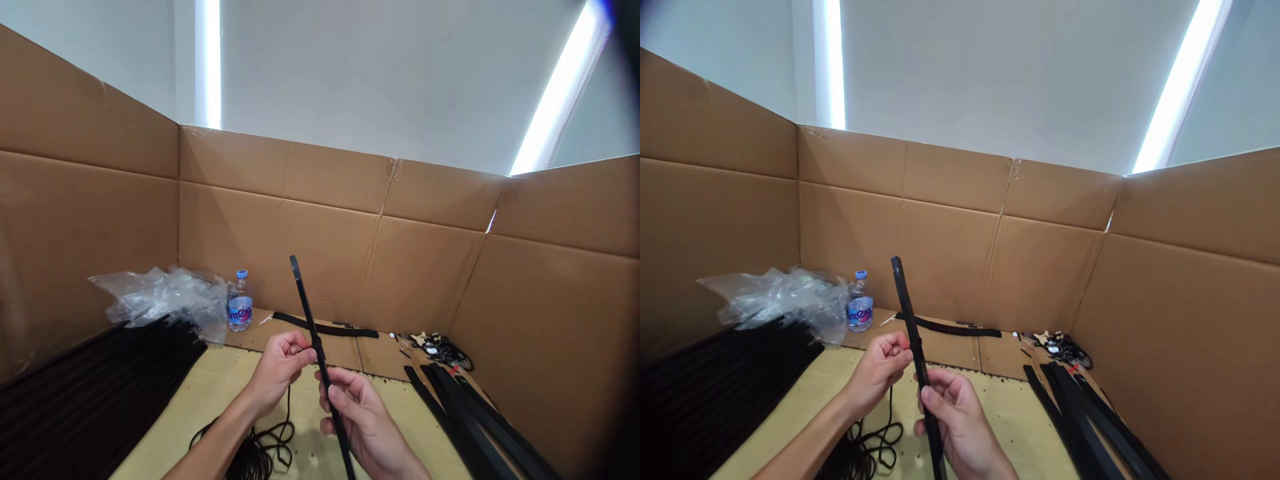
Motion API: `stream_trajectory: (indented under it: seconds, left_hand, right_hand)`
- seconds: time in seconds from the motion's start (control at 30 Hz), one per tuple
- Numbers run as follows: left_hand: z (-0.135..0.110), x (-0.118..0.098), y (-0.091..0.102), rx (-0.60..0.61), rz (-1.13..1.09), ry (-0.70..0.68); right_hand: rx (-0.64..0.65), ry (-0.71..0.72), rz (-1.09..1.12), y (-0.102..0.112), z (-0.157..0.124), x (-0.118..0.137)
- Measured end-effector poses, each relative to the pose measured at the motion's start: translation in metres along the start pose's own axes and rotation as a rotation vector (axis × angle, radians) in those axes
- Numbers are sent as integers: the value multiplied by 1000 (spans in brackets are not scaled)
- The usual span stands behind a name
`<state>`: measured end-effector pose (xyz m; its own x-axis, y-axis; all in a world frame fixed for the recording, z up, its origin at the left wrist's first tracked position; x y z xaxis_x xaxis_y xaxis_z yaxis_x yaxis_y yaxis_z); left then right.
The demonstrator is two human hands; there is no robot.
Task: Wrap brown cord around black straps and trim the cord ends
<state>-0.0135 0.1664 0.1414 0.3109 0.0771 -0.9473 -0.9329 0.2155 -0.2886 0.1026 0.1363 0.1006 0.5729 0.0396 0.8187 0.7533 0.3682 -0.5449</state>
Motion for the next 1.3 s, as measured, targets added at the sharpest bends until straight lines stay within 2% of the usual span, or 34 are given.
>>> stream_trajectory:
  seconds: [0.23, 0.37, 0.57, 0.77, 0.9, 1.0, 1.1, 1.2, 1.3]
  left_hand:
    - [-2, 5, -5, 72, -46, 24]
    - [-3, 5, -6, 52, -51, 47]
    - [1, 4, -1, -8, -46, 43]
    - [-1, 10, -10, 60, -2, 105]
    - [-3, 13, -14, 104, 2, 131]
    - [-2, 14, -11, 75, -14, 120]
    - [0, 14, -3, -13, -22, 80]
    - [2, 15, 4, -97, -20, 45]
    - [3, 24, 4, -96, -30, 67]
  right_hand:
    - [108, 45, -34, -14, 0, 0]
    - [193, 84, 2, -22, -2, 7]
    - [135, 49, 99, -13, 0, 9]
    - [124, 19, -57, -1, 5, -6]
    - [199, -20, -165, -4, -2, -8]
    - [223, -12, -212, -8, -7, -1]
    - [146, -3, -198, -5, -7, 6]
    - [16, -64, -137, 4, -8, 3]
    - [-86, -111, -128, 13, -10, -2]
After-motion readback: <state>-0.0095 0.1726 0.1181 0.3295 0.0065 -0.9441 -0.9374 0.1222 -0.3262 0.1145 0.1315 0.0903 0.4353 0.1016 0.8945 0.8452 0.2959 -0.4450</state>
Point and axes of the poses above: each hand's wrist, its own z-axis towards the middle knuckle, its own y-axis out of the back of the hand, x = y × z, the point moved 9 cm from there along z, towards the middle knuckle, and after that the axes turned 8 degrees about y, right-handed, at the moved point
